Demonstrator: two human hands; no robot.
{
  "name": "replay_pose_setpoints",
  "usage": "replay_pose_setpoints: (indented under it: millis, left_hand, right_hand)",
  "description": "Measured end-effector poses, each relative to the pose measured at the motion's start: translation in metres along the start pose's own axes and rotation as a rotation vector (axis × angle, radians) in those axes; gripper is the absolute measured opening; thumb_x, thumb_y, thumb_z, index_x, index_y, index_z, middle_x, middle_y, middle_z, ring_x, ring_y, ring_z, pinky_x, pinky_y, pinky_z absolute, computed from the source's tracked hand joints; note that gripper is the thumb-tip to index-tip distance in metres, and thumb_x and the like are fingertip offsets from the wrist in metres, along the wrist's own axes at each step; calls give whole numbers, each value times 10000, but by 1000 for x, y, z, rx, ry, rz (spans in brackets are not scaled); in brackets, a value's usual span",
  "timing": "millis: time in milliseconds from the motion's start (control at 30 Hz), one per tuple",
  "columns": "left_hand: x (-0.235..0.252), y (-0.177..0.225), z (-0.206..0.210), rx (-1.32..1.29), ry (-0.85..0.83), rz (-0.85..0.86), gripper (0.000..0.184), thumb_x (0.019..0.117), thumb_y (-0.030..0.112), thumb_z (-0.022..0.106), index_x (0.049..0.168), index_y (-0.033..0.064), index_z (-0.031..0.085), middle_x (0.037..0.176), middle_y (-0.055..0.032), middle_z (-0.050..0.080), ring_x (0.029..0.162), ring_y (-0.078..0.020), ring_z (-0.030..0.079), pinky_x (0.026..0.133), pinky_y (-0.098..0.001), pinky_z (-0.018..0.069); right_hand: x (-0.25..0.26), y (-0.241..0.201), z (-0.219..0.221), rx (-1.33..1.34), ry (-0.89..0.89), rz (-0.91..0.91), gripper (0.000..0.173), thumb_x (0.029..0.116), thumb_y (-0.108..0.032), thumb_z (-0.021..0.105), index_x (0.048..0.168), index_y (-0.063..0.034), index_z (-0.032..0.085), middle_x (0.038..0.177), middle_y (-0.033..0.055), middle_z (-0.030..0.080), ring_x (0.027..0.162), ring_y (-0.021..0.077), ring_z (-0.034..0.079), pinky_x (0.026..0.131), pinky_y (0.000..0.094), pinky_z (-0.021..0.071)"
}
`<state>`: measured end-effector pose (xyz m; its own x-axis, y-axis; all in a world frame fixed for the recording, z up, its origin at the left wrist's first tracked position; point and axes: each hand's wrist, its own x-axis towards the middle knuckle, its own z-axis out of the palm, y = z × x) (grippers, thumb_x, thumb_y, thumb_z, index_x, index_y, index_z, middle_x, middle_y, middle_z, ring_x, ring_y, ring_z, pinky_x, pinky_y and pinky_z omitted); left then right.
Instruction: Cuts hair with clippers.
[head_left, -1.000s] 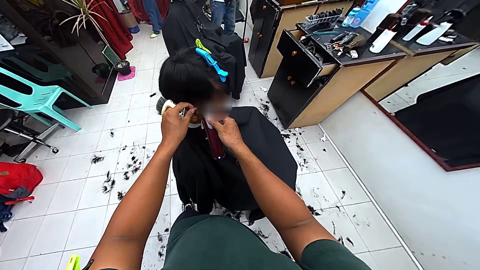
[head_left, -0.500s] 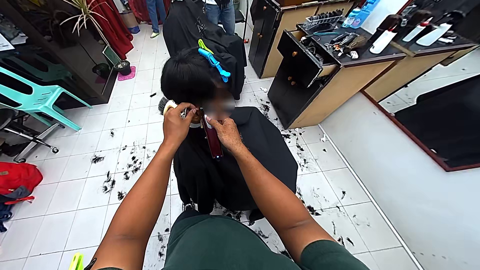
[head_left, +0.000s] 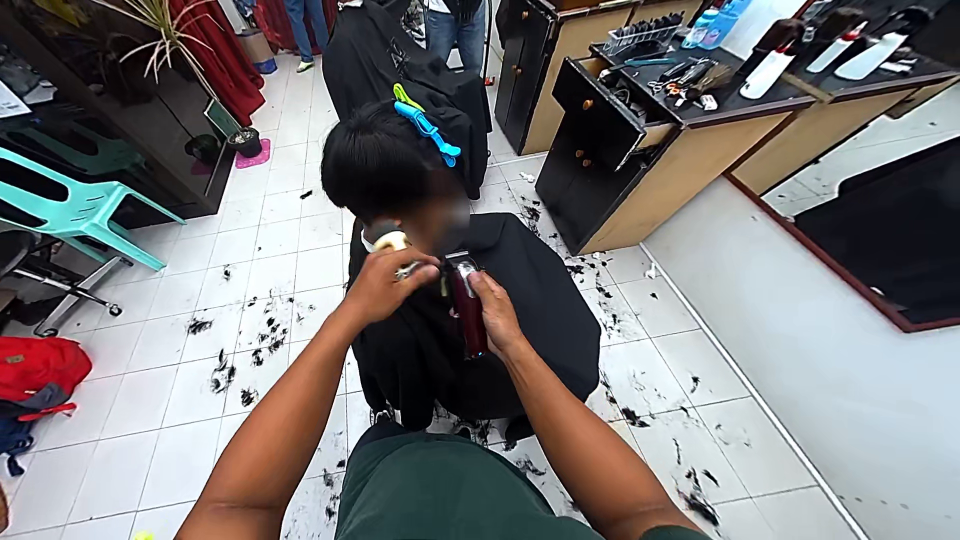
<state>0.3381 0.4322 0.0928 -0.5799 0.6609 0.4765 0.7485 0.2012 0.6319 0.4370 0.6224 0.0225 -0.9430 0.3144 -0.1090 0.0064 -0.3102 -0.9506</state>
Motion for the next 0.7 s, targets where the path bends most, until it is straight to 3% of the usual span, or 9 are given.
replay_pose_setpoints:
  millis: [33, 100, 167, 233, 333, 433, 500, 600, 700]
  left_hand:
    - [9, 6, 1, -170, -149, -92, 173, 989, 174, 677, 1086, 54, 754, 890, -9, 750, 708, -39, 679, 630, -223, 571]
    - [29, 11, 7, -484, -198, -182, 169, 984, 124, 639, 1093, 25, 721, 833, 2, 732, 601, -35, 639, 507, -202, 529]
    - [46, 7, 17, -563, -121, -239, 169, 1006, 124, 605, 1102, 25, 704, 814, 1, 718, 586, -43, 627, 480, -195, 509]
    - [52, 0, 24, -489, -273, -430, 194, 1037, 147, 588, 1153, 31, 692, 830, -26, 700, 618, -72, 611, 504, -223, 482]
    - [51, -1, 21, -524, -417, -479, 181, 1030, 122, 602, 1154, 40, 706, 845, -24, 715, 633, -65, 634, 503, -212, 498]
    - [50, 1, 14, -704, -149, -363, 176, 1007, 110, 577, 1125, 53, 696, 843, 4, 736, 630, -39, 658, 491, -186, 515]
    - [44, 0, 11, -658, -204, -455, 176, 1011, 106, 589, 1144, 45, 685, 862, -16, 709, 643, -60, 641, 502, -206, 513]
    - [24, 11, 8, -303, -298, -380, 150, 999, 130, 668, 1117, 59, 725, 855, -39, 710, 624, -73, 622, 529, -230, 517]
    - [14, 8, 3, 198, 38, -26, 180, 977, 206, 694, 1115, 134, 785, 1000, -86, 760, 904, -225, 719, 821, -478, 579]
  right_hand:
    - [-8, 5, -7, 72, 20, 20, 411, 1128, -278, 285, 1244, 1, 562, 952, 89, 652, 758, 165, 677, 707, 320, 609]
    - [-16, 7, -14, 131, 69, 84, 508, 1140, -355, 195, 1241, -5, 550, 923, 96, 649, 740, 181, 668, 684, 325, 600]
    - [-21, 6, -17, 117, 76, 143, 482, 1139, -360, 221, 1205, -3, 538, 840, 92, 637, 666, 180, 647, 617, 318, 587]
    - [-28, 4, -20, 94, 53, 158, 310, 1087, -215, 449, 1298, 11, 476, 836, 82, 615, 640, 158, 637, 603, 295, 589]
    - [-31, 0, -21, 63, 69, 141, 641, 868, -21, 717, 1403, 21, 368, 790, 78, 598, 565, 140, 611, 546, 269, 574]
    - [-30, -6, -19, 50, 71, 142, 695, 808, 46, 744, 1388, 9, 364, 754, 72, 611, 521, 134, 606, 513, 259, 568]
    - [-28, -9, -15, 23, 59, 140, 634, 798, 46, 755, 1325, 9, 405, 738, 71, 609, 518, 136, 605, 514, 259, 568]
    - [-16, -17, -4, 11, 18, 79, 390, 927, -59, 671, 1259, 25, 485, 761, 72, 629, 578, 146, 633, 571, 279, 585]
    - [5, -24, 14, 54, 1, 66, 388, 1120, -316, 315, 1176, -28, 569, 854, 80, 639, 692, 168, 650, 655, 331, 591]
